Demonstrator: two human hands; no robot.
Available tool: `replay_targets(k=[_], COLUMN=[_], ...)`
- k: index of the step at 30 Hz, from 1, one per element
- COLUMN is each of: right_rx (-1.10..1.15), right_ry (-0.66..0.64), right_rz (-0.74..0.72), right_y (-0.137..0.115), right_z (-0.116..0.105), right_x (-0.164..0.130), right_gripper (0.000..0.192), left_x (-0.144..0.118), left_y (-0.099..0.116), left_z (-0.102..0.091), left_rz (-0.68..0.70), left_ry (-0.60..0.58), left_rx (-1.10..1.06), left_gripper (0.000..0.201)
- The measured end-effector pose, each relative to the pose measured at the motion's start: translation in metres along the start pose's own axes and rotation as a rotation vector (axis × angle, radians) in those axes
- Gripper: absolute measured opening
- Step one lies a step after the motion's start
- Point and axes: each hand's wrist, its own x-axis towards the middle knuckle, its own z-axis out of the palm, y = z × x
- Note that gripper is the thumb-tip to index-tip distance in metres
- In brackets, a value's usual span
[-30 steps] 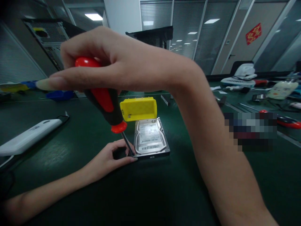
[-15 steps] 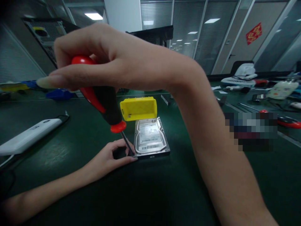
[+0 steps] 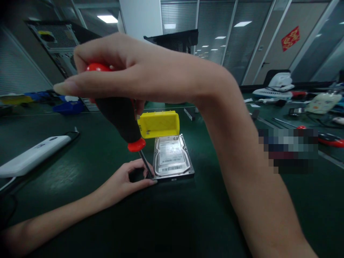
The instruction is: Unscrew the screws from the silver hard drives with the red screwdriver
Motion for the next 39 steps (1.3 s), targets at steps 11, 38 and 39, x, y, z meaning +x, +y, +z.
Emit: replay_targets(k=[11,38,39], right_rx=[-0.189,-0.151,-0.154], right_ry=[0.078,0.029,0.032], right_rz=[0.019,-0.034,-0.037], right_y=[0.0003,0.0051,0.005], right_z=[0.0,-0.0017,-0.0015], right_x=[0.0018,0.0011,0.0014], right_gripper=[0.038,0.029,0.03], left_x=[0.0021,0.0009,0.001], left_y=[0.0025,-0.0003,-0.0004], left_z=[0.0003,0.0019,0.0019], left_rz=[0.022,0.054,0.052], left_ry=[0.001,0.012,0.015], left_rx=[-0.019,-0.031,-0.026], left_gripper=[0.016,0.016,0.016])
